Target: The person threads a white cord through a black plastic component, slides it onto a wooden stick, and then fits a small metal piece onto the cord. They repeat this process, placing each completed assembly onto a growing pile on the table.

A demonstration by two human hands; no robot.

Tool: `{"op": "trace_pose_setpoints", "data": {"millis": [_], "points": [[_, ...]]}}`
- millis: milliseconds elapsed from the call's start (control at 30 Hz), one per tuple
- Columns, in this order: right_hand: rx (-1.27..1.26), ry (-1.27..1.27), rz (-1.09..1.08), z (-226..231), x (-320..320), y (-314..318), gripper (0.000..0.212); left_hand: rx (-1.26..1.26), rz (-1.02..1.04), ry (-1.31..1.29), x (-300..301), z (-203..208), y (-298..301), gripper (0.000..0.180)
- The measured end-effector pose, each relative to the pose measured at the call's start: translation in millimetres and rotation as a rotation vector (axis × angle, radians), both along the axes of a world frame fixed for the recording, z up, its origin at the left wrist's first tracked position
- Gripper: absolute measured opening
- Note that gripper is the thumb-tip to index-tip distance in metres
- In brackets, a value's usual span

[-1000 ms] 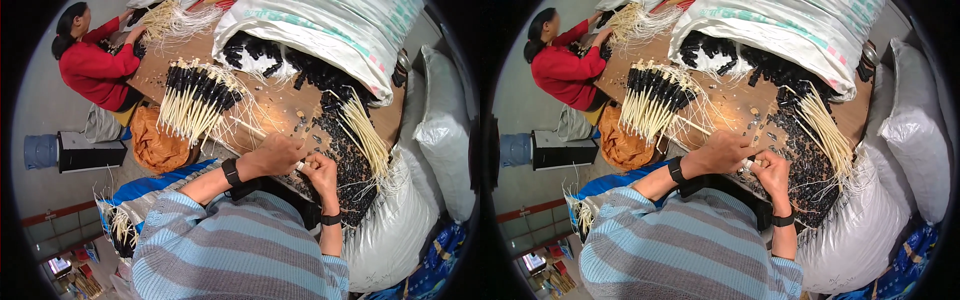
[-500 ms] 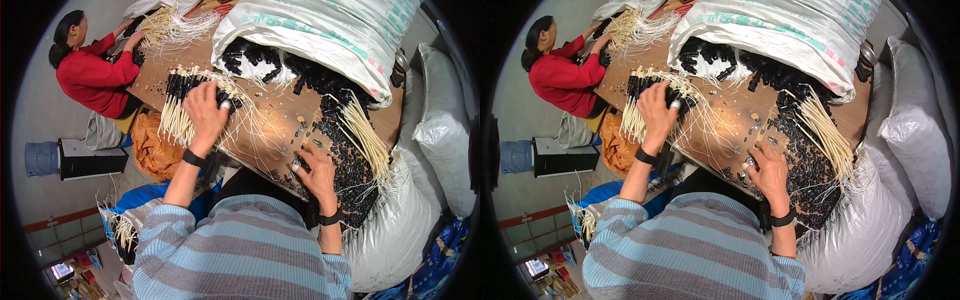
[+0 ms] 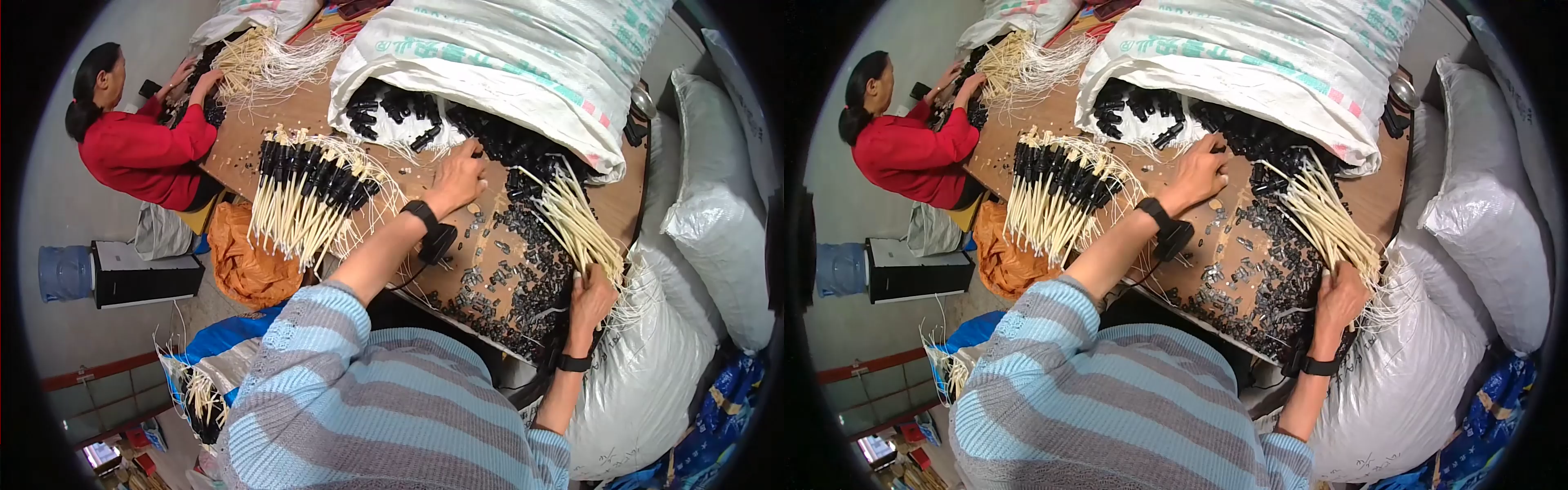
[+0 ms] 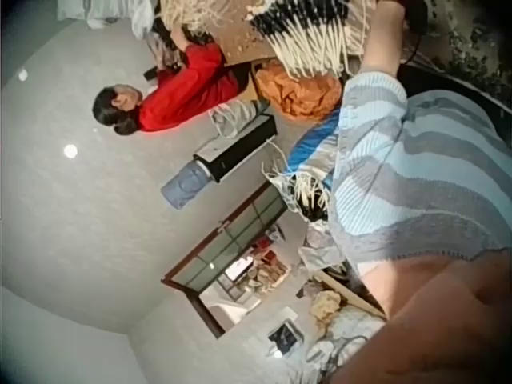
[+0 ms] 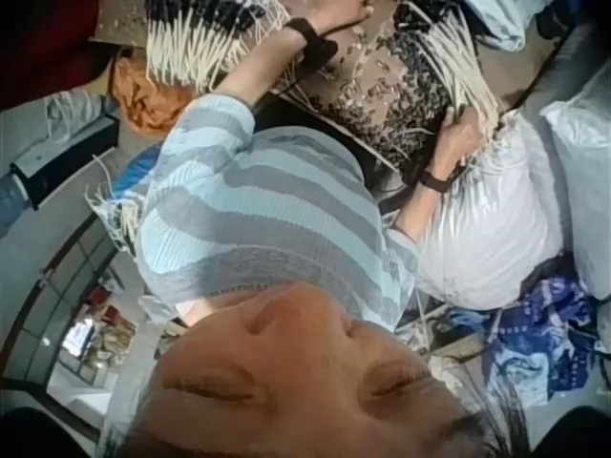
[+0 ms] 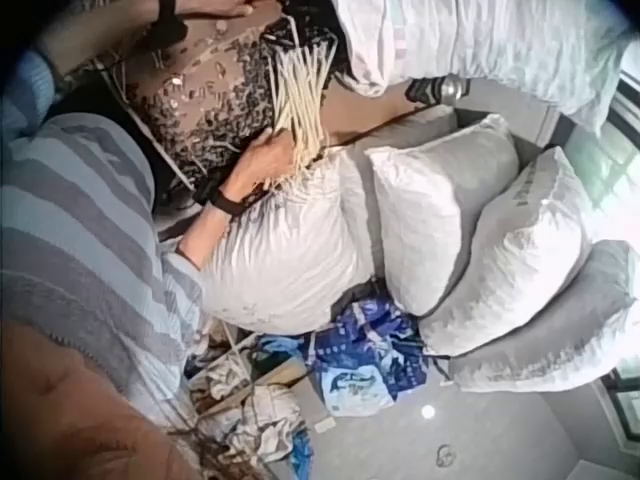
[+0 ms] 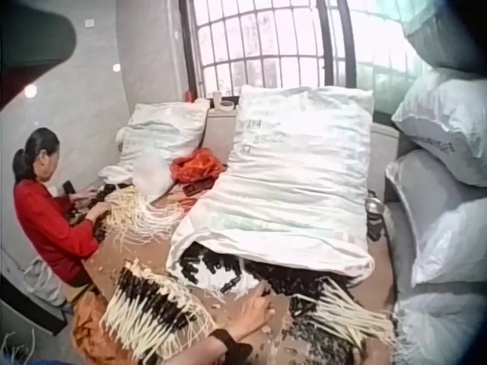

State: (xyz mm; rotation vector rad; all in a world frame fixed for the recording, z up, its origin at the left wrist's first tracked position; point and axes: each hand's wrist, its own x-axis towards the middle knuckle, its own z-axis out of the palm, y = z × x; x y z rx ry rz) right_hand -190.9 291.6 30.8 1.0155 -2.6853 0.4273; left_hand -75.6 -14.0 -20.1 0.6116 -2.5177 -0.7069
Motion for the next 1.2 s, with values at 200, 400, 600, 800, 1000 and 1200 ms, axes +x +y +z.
{"op": "trace_pose_setpoints", "data": {"millis": [200,400,600,800,1000,1200], "points": [[-0.118,-0.188,0.184,2.1,13.0,-11.9,0.015,-0.058,-0.185,0.037,51.5,3.1,5.8,0.017],[-0.177,-0.074,0.09,1.9,19.1,-14.3,0.022,-0.007,-0.119,0.07,66.2,0.4,11.2,0.031],[-0.154,0.015,0.254,24.4,43.9,-13.0,0.012,0.493,-0.157,0.149,71.5,15.1,28.2,0.038],[-0.324,-0.526,0.282,28.2,69.3,-16.2,0.017,0.694,-0.013,-0.032,87.2,14.5,27.5,0.033],[-0.278,-0.559,0.295,6.4,69.6,-11.6,0.015,0.51,0.12,-0.017,91.5,10.9,30.0,0.035],[-0.147,-0.604,0.253,-2.7,78.3,-24.7,0.02,0.276,0.084,0.136,107.6,15.0,27.6,0.026]]}}
